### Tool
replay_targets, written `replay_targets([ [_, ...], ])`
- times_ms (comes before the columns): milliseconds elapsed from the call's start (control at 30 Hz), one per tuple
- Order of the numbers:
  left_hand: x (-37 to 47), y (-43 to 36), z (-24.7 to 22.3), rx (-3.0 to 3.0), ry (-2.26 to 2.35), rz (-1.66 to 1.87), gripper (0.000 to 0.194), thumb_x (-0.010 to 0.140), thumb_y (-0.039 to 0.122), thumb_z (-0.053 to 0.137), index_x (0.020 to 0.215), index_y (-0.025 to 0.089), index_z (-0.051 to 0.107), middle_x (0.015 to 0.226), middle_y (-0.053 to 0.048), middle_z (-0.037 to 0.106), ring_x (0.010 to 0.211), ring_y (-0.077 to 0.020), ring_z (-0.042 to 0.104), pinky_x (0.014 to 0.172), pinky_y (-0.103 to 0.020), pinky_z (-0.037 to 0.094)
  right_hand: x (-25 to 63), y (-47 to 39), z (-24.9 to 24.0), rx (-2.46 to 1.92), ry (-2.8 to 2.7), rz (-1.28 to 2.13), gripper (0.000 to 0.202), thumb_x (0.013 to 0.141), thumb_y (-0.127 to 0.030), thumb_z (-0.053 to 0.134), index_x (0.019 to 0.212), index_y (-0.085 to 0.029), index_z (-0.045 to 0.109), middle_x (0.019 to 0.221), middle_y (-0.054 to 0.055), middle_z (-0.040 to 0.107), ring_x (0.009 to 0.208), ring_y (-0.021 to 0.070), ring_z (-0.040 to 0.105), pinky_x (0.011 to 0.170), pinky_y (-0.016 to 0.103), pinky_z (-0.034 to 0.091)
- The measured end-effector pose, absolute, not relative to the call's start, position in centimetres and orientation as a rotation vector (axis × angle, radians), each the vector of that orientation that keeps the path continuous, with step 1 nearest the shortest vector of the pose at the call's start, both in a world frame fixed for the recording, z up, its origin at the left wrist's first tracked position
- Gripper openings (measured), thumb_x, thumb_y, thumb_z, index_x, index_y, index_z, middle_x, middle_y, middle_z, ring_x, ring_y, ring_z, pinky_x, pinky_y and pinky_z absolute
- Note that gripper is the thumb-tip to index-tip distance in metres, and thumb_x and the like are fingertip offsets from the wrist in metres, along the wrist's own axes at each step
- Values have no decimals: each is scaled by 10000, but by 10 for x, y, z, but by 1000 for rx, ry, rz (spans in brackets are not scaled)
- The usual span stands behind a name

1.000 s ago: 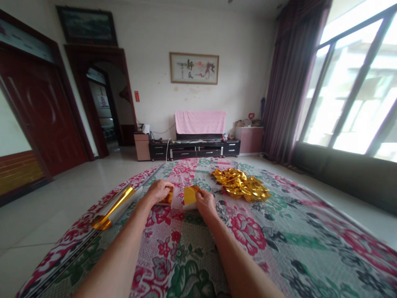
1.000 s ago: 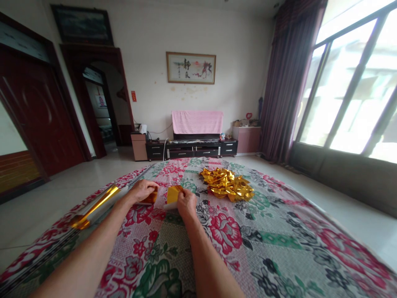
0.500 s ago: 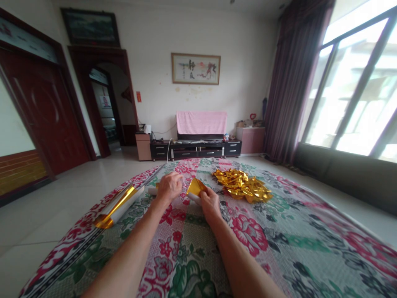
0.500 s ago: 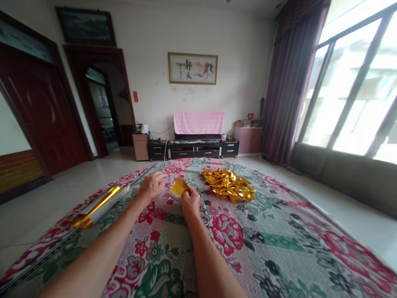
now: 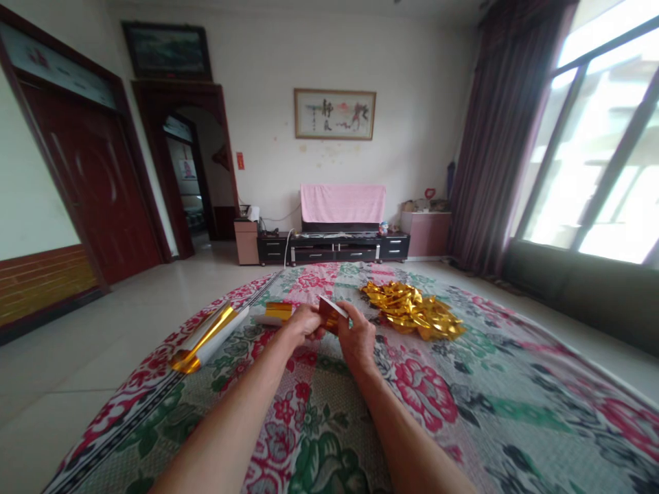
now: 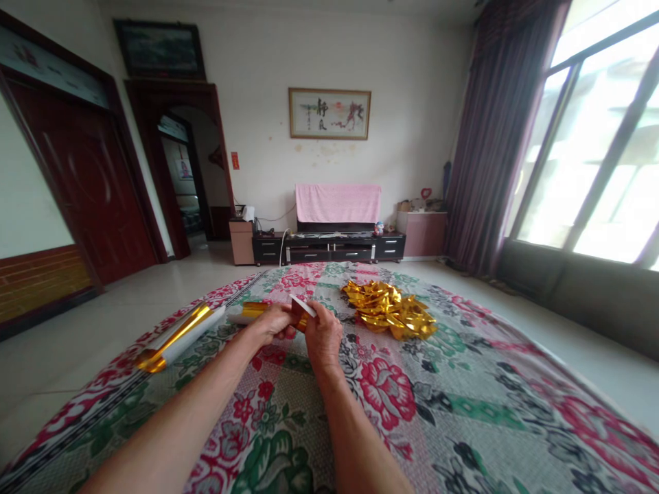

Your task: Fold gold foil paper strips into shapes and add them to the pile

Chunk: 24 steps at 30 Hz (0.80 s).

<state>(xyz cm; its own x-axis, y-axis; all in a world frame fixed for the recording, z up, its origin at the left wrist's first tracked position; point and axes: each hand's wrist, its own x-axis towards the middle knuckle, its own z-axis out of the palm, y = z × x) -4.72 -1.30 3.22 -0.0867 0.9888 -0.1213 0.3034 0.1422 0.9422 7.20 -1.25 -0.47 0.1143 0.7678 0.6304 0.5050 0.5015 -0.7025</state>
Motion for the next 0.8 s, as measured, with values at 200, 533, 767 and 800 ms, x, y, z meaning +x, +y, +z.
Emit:
replay_targets([
  [200, -51, -9, 26, 1183, 1523, 1118, 110, 658, 114, 551, 727, 115, 636, 364, 41, 482, 305, -57, 420, 352, -155, 251, 71, -11, -8, -1021, -1453, 446, 277, 715, -238, 456, 883, -208, 675, 777, 7, 691, 704, 158, 617, 684, 233, 445],
  [533, -57, -4, 17, 1148, 1194, 1147, 169, 551, 207, 647, 702, 135, 629, 648, -35, 644, 625, -144, 595, 493, -201, 395, 70, -4, -9, -794, -1197, 902, 294, 653, -359, 622, 847, -151, 695, 799, 39, 695, 727, 169, 600, 694, 270, 468],
  [767, -60, -4, 16, 1215, 1096, 1169, 265, 534, 198, 688, 791, 139, 659, 671, -13, 630, 632, -114, 553, 584, -226, 410, 72, 0, -14, -791, -1117, 1047, 319, 625, -380, 658, 805, -121, 708, 703, 32, 676, 614, 129, 550, 602, 237, 431],
  [800, -60, -5, 17, 1237, 1088, 1162, 264, 537, 196, 694, 792, 135, 662, 662, -8, 622, 614, -105, 540, 580, -220, 404, 72, 1, -14, -802, -1106, 1038, 317, 624, -383, 653, 791, -118, 706, 691, 30, 673, 603, 126, 544, 593, 234, 426],
])
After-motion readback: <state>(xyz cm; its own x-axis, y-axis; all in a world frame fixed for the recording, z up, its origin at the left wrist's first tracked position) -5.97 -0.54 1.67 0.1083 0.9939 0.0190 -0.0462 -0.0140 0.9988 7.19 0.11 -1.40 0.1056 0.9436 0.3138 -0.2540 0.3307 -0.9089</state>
